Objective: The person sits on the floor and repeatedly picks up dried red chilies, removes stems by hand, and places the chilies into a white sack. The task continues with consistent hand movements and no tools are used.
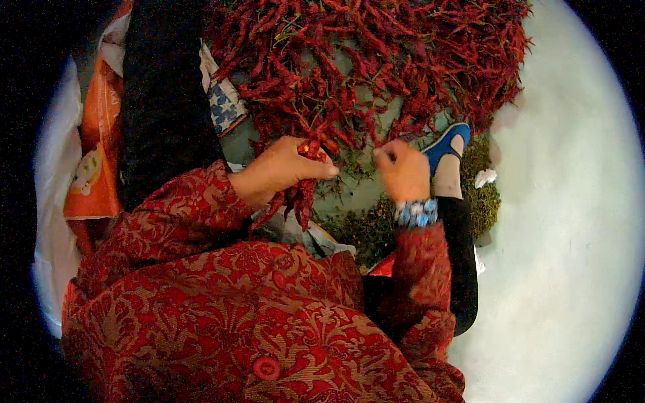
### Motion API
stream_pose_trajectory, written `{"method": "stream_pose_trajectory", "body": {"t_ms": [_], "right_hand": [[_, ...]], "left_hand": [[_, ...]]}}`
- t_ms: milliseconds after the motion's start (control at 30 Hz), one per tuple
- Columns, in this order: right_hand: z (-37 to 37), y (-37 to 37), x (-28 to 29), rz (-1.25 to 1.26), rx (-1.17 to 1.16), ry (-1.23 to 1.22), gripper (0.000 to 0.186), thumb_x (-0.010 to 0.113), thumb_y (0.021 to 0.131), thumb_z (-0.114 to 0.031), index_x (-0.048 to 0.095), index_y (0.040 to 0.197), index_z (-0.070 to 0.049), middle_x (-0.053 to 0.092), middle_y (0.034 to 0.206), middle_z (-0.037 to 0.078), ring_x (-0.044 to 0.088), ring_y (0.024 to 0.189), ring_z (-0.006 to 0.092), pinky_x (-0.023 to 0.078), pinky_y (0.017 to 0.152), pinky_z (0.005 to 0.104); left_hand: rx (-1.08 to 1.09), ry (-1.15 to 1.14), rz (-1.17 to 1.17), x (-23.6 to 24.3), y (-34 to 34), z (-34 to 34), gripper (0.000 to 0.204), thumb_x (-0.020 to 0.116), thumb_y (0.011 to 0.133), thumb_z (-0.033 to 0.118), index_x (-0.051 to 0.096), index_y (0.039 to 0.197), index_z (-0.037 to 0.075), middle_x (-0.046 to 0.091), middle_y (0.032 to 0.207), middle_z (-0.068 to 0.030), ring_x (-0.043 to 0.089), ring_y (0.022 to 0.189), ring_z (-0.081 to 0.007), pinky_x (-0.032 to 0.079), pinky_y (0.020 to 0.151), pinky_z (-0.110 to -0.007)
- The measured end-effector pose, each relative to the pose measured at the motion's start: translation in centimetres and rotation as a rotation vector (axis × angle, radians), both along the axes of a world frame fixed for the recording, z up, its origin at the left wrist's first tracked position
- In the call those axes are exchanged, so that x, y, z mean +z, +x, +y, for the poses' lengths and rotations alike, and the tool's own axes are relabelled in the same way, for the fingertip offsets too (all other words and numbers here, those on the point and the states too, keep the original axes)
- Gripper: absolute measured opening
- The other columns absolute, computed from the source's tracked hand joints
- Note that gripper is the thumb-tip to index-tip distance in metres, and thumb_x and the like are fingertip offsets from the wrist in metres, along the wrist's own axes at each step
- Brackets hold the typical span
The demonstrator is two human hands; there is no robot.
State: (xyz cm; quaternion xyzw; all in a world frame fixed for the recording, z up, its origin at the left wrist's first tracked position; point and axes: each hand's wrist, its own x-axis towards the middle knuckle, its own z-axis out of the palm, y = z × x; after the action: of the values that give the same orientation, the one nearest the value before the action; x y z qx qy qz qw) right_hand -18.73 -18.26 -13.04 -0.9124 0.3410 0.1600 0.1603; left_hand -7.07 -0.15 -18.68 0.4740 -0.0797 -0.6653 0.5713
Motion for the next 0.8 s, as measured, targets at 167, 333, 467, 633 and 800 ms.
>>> {"method": "stream_pose_trajectory", "body": {"t_ms": [167,333,467,633,800], "right_hand": [[8.1,-2.0,2.6,-0.208,-0.352,0.457,0.015,0.061,0.078,-0.016,0.059,0.078,-0.001,0.058,0.061,0.009,0.053,0.055,0.0133,0.042,0.053,0.0292],[9.5,-3.2,2.5,-0.216,-0.356,0.631,0.018,0.062,0.078,-0.016,0.054,0.076,0.0,0.053,0.059,0.006,0.046,0.054,0.0133,0.039,0.052,0.0282],[7.9,-3.6,2.5,-0.068,-0.168,0.634,0.019,0.063,0.078,-0.018,0.059,0.084,-0.001,0.058,0.068,0.007,0.051,0.062,0.0131,0.043,0.059,0.029],[5.6,-2.9,1.5,-0.397,-0.597,0.9,0.025,0.059,0.083,-0.018,0.06,0.099,0.002,0.062,0.085,0.007,0.056,0.072,0.0123,0.044,0.068,0.0264],[6.4,-1.9,0.9,-0.624,-0.871,1.035,0.022,0.063,0.083,-0.02,0.059,0.091,0.0,0.054,0.068,0.003,0.047,0.056,0.0115,0.041,0.052,0.0288]], "left_hand": [[0.057,-0.06,0.243,-0.9,-0.9,-0.8,0.027,0.065,0.079,0.019,0.062,0.098,0.002,0.063,0.092,-0.0045,0.057,0.084,-0.0115,0.044,0.077,-0.026],[0.0,-0.123,0.362,0.0,-0.5,-0.4,0.026,0.063,0.08,0.018,0.062,0.098,0.001,0.063,0.095,-0.0057,0.058,0.088,-0.0134,0.043,0.08,-0.026],[-0.029,-0.163,0.288,0.6,-0.1,-0.2,0.023,0.066,0.077,0.018,0.063,0.092,0.001,0.063,0.09,-0.0054,0.058,0.084,-0.0138,0.044,0.078,-0.026],[-0.114,-0.186,0.089,1.0,-0.1,-0.5,0.021,0.067,0.073,0.018,0.062,0.086,0.002,0.062,0.08,-0.0034,0.056,0.077,-0.0107,0.042,0.073,-0.025],[-0.168,-0.125,-0.025,0.8,-0.3,-0.1,0.027,0.067,0.071,0.019,0.058,0.09,0.002,0.058,0.074,-0.0016,0.053,0.069,-0.0085,0.041,0.06,-0.025]]}}
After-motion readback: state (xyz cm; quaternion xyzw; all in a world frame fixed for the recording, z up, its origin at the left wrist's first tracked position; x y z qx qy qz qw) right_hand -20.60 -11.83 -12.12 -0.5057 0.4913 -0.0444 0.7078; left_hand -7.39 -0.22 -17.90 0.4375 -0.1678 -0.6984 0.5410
